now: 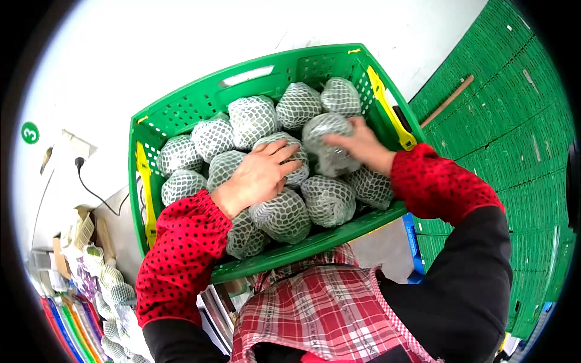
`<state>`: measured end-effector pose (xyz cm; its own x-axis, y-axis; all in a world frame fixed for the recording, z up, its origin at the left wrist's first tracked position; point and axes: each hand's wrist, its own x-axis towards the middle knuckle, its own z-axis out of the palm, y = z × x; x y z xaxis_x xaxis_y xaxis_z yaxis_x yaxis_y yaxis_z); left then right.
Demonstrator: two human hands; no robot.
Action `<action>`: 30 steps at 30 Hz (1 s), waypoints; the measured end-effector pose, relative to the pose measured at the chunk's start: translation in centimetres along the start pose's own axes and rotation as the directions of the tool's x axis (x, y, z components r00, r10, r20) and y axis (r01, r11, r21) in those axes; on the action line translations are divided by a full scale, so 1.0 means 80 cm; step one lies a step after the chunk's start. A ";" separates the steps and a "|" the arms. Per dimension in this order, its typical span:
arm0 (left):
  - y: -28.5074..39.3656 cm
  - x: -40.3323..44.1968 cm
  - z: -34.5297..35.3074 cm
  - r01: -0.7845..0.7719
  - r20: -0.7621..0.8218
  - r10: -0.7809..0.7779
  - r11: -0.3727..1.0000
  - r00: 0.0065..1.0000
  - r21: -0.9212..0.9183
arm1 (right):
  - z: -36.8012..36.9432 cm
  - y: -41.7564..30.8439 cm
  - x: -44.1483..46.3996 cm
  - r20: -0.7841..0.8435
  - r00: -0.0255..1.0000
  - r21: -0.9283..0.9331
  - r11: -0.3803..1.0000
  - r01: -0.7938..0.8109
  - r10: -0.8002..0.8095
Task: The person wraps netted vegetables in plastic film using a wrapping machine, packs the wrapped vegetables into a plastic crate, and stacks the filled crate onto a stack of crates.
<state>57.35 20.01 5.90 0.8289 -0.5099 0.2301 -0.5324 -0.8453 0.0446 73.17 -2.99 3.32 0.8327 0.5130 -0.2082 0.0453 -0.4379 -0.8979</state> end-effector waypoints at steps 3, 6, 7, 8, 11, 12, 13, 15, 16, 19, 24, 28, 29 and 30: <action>-0.014 0.009 -0.011 0.035 0.016 -0.034 0.995 0.999 -0.097 | 0.029 0.017 0.014 0.091 0.986 0.194 0.969 -0.152 0.136; -0.032 0.047 -0.013 0.110 -0.146 -0.132 0.983 0.980 -0.145 | 0.021 0.001 0.007 0.214 0.942 0.256 0.915 -0.310 0.259; -0.041 0.077 -0.009 0.081 -0.237 -0.112 0.987 0.965 -0.137 | 0.021 -0.002 0.006 0.210 0.942 0.261 0.913 -0.313 0.262; -0.048 0.114 -0.001 0.030 -0.261 -0.050 0.996 0.964 -0.084 | 0.021 -0.003 0.005 0.191 0.961 0.166 0.958 -0.234 0.201; -0.070 0.183 0.057 -0.015 -0.212 0.025 0.999 0.977 0.047 | 0.012 0.009 0.008 0.213 0.965 -0.081 0.988 -0.135 0.149; -0.079 0.198 0.078 -0.009 -0.143 0.029 0.991 0.989 0.135 | 0.008 0.014 0.010 0.255 0.954 -0.226 0.969 -0.098 0.156; -0.097 0.210 0.089 0.095 -0.120 -0.082 0.990 0.989 0.106 | 0.004 0.016 0.012 0.343 0.920 -0.298 0.951 -0.087 0.192; -0.128 0.216 0.089 0.157 -0.041 -0.155 0.986 0.987 0.048 | 0.003 0.015 0.015 0.340 0.902 -0.341 0.929 -0.145 0.265; -0.131 0.219 0.088 0.137 -0.039 -0.135 0.989 0.990 0.046 | 0.003 0.014 0.019 0.348 0.877 -0.392 0.901 -0.183 0.330; -0.117 0.206 0.092 0.102 -0.092 -0.092 0.988 0.991 0.112 | 0.003 0.023 0.024 0.352 0.872 -0.423 0.889 -0.178 0.341; -0.080 0.116 -0.005 0.025 -0.190 -0.031 0.999 0.981 -0.033 | -0.008 0.051 0.016 0.360 0.928 -0.353 0.935 0.039 0.098; 0.018 -0.070 -0.148 0.361 -0.221 -0.330 0.926 0.918 0.115 | -0.063 0.122 -0.112 0.324 0.935 -0.322 0.946 -0.031 0.141; 0.038 -0.128 -0.161 0.523 -0.427 -0.431 0.844 0.795 0.122 | -0.092 0.176 -0.126 0.364 0.911 -0.475 0.880 0.001 0.195; 0.038 -0.195 -0.158 0.646 -0.555 -0.512 0.761 0.656 0.062 | -0.114 0.210 -0.156 0.349 0.905 -0.492 0.869 -0.045 0.244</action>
<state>40.58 27.40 14.74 0.7207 0.1870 0.6676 0.1412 -0.9824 0.1227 68.59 -23.46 -5.61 0.5720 0.6148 -0.5430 0.2735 -0.7671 -0.5804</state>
